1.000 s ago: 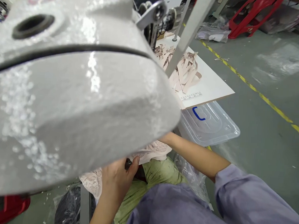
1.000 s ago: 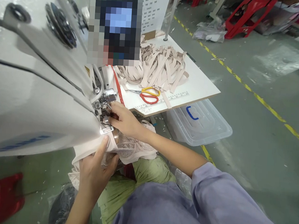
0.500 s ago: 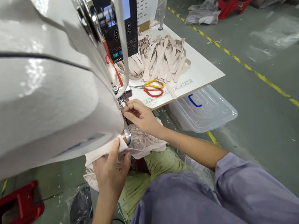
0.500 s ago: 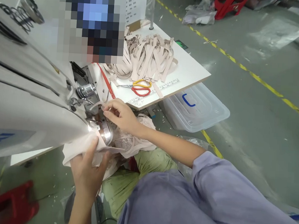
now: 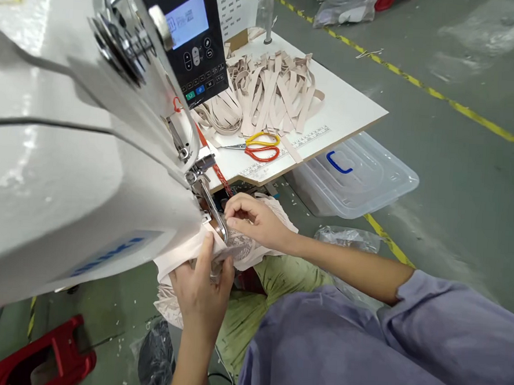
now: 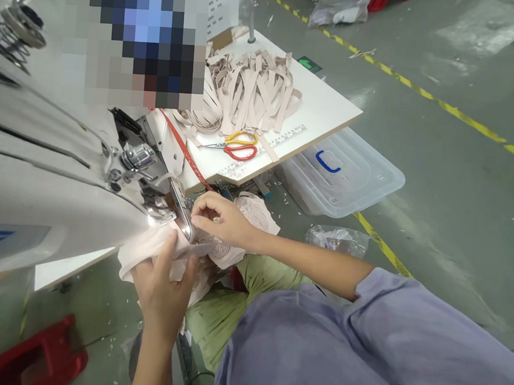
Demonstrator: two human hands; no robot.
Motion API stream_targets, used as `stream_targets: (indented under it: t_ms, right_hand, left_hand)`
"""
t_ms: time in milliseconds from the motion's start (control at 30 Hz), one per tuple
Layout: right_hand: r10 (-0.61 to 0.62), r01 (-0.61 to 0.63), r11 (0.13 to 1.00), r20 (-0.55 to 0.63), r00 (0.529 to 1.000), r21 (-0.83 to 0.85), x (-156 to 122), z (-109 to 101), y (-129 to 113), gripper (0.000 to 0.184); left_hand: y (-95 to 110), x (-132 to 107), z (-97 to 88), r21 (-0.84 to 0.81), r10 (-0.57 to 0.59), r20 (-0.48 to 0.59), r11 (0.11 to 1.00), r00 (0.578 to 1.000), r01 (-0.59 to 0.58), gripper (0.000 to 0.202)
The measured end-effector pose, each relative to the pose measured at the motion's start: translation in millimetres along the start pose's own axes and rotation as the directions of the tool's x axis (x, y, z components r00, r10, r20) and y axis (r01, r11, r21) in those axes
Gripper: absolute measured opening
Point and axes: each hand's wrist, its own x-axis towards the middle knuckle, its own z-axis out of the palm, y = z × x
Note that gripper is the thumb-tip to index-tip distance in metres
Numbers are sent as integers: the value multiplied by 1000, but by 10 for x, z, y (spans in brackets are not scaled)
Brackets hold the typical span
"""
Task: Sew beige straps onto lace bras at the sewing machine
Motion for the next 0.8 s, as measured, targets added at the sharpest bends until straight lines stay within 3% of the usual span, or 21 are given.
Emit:
stream_targets:
  t_ms: [100,333,400,533,633,700,800]
  right_hand:
    - [-21,20,999,36,999,31,-63,0,18,12]
    - [-24,26,996,-23,999,90,-118,9,33,15]
    - [-25,28,994,-24,999,106,-124,11,20,15]
    - [-14,16,997,-28,1000,78,-128,24,-18,18]
    - [-3,3,1000,-31,1000,3,-128,56,-76,25]
    - [16,-18,998,-26,1000,-59,-163,79,-134,30]
    - [113,-111,986,8,994,-124,-318,81,-223,30]
  left_hand:
    - [4,-1,10,-15,12,14,1000,1000,-12,53]
    - [75,22,8,-18,-3,32,1000,999,4,53]
    - [95,-15,23,-13,-23,26,1000,999,24,65]
    - [90,-117,56,-65,-186,-3,981,983,185,100]
    - [90,-162,66,-82,-242,32,966,970,244,102]
    - [161,-218,86,-47,-245,47,968,968,247,103]
    - [427,-408,153,-42,-189,72,980,979,193,103]
